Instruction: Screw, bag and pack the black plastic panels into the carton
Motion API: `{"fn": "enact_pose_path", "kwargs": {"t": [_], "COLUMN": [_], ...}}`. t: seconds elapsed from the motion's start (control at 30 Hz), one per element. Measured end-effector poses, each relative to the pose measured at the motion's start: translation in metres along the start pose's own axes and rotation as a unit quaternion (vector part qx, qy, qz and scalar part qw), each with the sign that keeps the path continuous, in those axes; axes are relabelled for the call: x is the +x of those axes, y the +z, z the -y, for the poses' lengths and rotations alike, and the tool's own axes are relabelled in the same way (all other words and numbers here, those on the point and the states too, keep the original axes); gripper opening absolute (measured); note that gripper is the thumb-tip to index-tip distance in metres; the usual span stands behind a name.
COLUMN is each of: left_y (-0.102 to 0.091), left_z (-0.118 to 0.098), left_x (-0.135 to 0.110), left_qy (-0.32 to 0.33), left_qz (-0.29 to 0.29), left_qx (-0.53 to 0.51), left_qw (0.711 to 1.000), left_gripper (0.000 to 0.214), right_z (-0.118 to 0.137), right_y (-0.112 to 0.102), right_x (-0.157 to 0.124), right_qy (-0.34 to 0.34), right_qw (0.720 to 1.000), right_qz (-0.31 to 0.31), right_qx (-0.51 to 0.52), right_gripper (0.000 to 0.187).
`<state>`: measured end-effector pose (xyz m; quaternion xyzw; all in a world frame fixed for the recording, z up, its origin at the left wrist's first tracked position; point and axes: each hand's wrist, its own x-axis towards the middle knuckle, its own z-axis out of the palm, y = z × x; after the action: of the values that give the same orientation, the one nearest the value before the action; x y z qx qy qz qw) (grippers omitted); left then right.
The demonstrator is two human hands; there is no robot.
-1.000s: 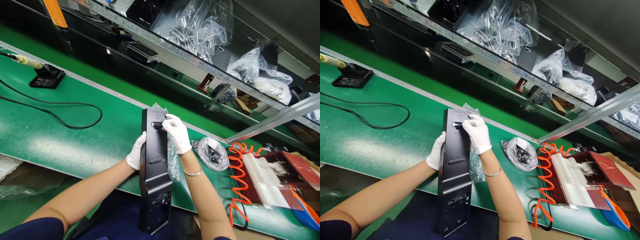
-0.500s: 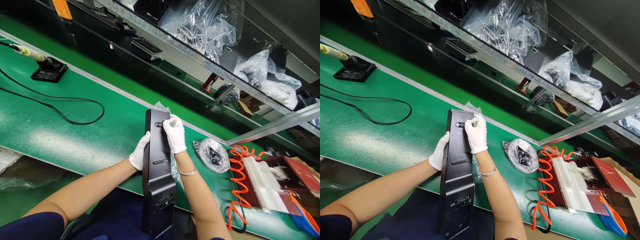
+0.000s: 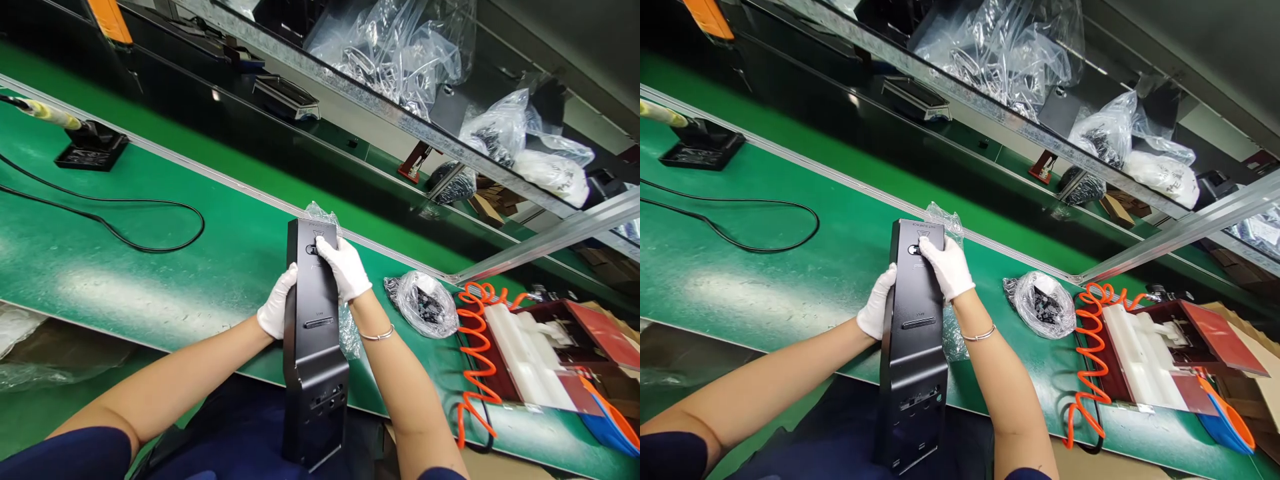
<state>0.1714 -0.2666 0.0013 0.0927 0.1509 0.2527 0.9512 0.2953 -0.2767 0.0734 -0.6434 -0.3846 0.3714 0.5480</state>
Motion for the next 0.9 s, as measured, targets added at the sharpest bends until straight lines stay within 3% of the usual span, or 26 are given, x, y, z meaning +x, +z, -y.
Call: {"fn": "enact_pose_path", "kwargs": {"t": [0.17, 0.4, 0.6, 0.73, 0.9], "left_y": [-0.008, -0.004, -0.011, -0.017, -0.011], "left_z": [0.001, 0.002, 0.007, 0.010, 0.001], "left_x": [0.001, 0.001, 0.002, 0.002, -0.002], "left_qy": [0.003, 0.035, 0.050, 0.071, 0.034], "left_qz": [-0.036, -0.050, -0.060, -0.018, 0.127], "left_qx": [0.020, 0.043, 0.065, 0.077, 0.100], "left_qw": [0.999, 0.997, 0.995, 0.994, 0.986], "left_gripper": [0.045, 0.045, 0.042, 0.044, 0.079], "right_z": [0.000, -0.010, -0.004, -0.003, -0.011], "right_y": [0.001, -0.001, -0.003, -0.004, -0.024], "right_x": [0.000, 0.002, -0.006, -0.005, -0.013], "right_qy": [0.017, 0.022, 0.025, 0.004, 0.010], "right_qw": [1.000, 0.997, 0.999, 0.998, 0.990], "right_qz": [0.000, 0.059, 0.043, 0.064, 0.078], "right_qx": [-0.017, 0.050, 0.021, 0.019, 0.121], "right_gripper": [0.034, 0.053, 0.040, 0.042, 0.066]}}
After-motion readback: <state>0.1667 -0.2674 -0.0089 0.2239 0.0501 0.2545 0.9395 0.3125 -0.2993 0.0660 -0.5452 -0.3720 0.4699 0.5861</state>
